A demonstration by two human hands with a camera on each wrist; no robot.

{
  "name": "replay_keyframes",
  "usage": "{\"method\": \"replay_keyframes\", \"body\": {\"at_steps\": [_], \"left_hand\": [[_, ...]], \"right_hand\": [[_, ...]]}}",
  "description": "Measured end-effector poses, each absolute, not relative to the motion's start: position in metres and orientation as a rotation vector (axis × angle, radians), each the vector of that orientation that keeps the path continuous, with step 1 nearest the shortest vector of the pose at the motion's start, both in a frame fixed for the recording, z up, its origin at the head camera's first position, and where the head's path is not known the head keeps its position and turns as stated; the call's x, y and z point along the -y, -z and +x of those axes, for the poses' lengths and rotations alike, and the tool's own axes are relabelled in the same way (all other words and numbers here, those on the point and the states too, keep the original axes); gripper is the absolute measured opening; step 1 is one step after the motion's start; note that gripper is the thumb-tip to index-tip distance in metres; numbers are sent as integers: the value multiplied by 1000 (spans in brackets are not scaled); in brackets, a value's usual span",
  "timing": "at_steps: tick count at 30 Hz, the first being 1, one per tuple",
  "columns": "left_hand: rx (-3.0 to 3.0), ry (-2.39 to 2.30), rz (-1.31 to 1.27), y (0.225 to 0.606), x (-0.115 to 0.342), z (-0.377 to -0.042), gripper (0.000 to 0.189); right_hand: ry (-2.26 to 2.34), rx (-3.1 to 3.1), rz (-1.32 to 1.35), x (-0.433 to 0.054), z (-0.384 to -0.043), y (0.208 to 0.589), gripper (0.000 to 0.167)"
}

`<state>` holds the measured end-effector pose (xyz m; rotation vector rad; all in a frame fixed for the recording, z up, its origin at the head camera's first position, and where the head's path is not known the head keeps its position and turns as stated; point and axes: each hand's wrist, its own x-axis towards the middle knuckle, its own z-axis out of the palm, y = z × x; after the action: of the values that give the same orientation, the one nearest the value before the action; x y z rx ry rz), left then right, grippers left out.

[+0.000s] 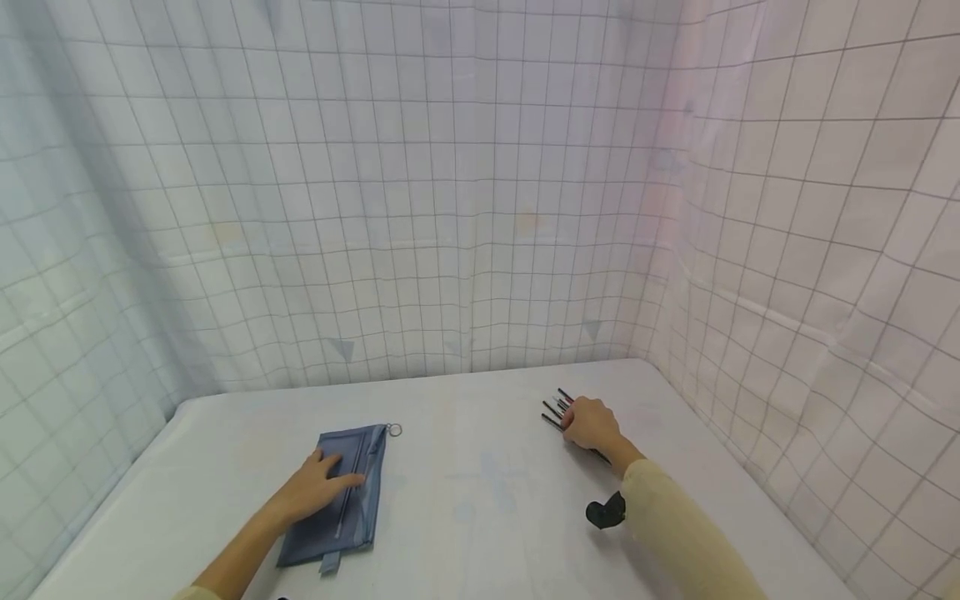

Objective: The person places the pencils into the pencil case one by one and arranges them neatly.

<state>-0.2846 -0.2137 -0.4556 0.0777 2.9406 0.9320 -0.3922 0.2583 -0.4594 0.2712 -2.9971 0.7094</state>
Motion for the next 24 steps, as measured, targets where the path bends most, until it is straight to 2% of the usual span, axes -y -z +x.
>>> {"method": "replay_keyframes", "body": {"at_steps": [12, 24], "left_hand": [[-2951, -939, 80, 458, 215, -285, 88], [-2956, -936, 97, 460, 217, -287, 89]], "right_hand": [[-990, 2983, 115, -255, -394, 436, 17], [-1440, 2904, -54, -249, -396, 428, 32]]}}
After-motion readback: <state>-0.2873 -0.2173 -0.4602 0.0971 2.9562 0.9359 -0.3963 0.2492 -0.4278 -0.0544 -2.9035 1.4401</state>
